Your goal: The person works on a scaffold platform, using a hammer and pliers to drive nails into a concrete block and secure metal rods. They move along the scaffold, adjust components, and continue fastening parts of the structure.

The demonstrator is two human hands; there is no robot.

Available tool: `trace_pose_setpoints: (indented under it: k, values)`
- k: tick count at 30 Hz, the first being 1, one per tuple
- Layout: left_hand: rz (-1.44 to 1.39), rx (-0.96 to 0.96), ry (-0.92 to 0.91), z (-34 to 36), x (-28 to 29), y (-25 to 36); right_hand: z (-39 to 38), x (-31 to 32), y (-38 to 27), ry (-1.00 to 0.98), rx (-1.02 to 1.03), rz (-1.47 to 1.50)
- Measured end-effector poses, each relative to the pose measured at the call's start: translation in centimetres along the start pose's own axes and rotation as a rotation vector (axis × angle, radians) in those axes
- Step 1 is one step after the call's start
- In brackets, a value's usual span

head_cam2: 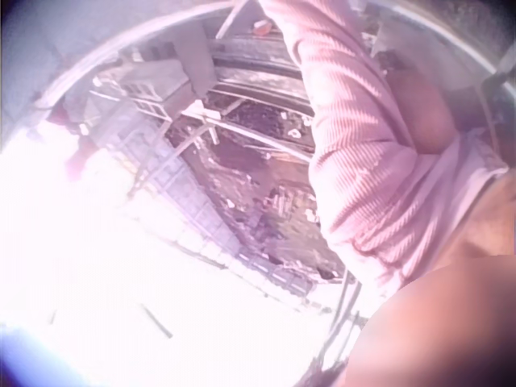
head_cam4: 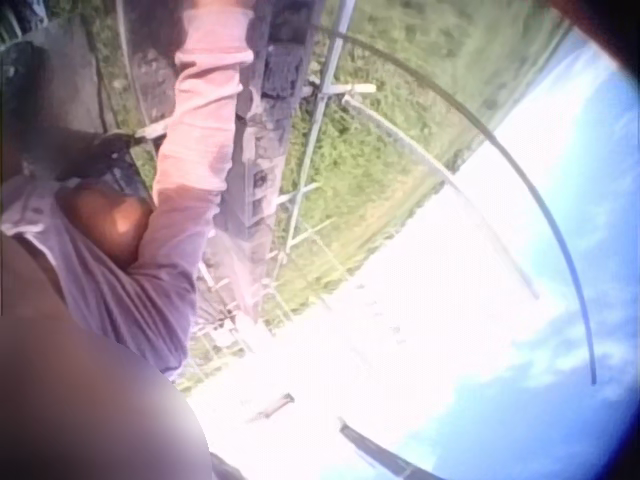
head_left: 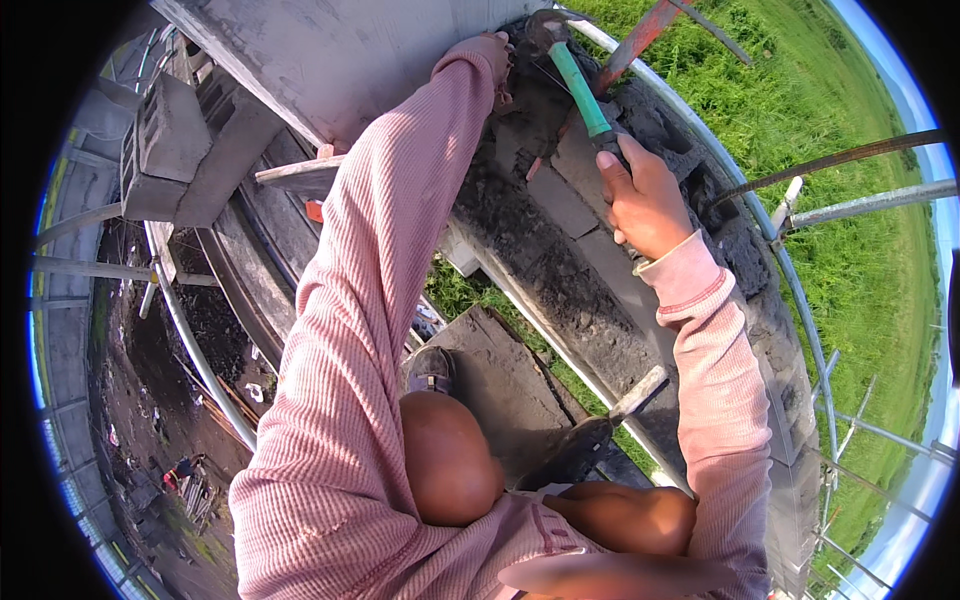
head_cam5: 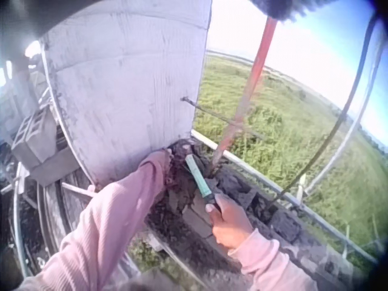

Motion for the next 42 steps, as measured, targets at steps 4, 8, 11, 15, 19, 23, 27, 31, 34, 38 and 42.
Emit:
trace_pose_setpoints:
  k: [4,8,11,15,19,23,27,31,34,38,42]
  values:
    - [0.004,0.0,-0.001,-0.2,0.2,0.0,0.5,0.7,-0.6,0.152,0.166,-0.09]
    - [0.009,0.002,0.0,-0.5,0.3,-0.1,0.7,-0.1,-0.5,0.075,0.161,-0.161]
    - [0.013,-0.002,0.0,-0.6,0.3,-0.1,0.4,-0.5,-1.0,0.167,0.304,-0.203]
    - [0.025,0.001,0.007,-0.6,0.1,-0.2,0.1,-0.7,-1.5,0.206,0.342,-0.253]
    - [0.037,0.003,0.01,-0.3,-0.2,-0.1,0.1,-0.7,-1.2,0.179,0.26,-0.258]
    - [0.055,0.006,0.022,-0.4,-0.1,-0.2,-0.1,-0.7,-0.7,0.158,0.216,-0.248]
    - [0.071,0.016,0.026,-0.8,0.0,-0.4,-0.1,-0.7,-0.4,0.196,0.202,-0.23]
    - [0.086,0.03,0.037,-1.2,-0.2,-0.8,0.0,-1.2,-0.1,0.118,0.191,-0.173]
    - [0.101,0.028,0.041,-1.3,-0.7,-1.2,-0.2,-1.7,0.6,0.139,0.144,-0.108]
    - [0.156,0.01,0.046,-2.0,-1.2,-0.6,-2.3,-2.2,1.9,0.161,0.204,0.055]
    - [0.131,-0.064,0.026,-5.9,-0.8,-0.1,-7.8,-1.2,5.1,0.01,0.116,0.485]
Point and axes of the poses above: each hand's wrist, its own z-axis towards the middle knuckle, its own x-axis out of the back of the hand, y = z × x, the point moved 3 cm from there along z, towards the middle knuckle, and after that the axes turned 1 degree about y, right-handed, at the moved point
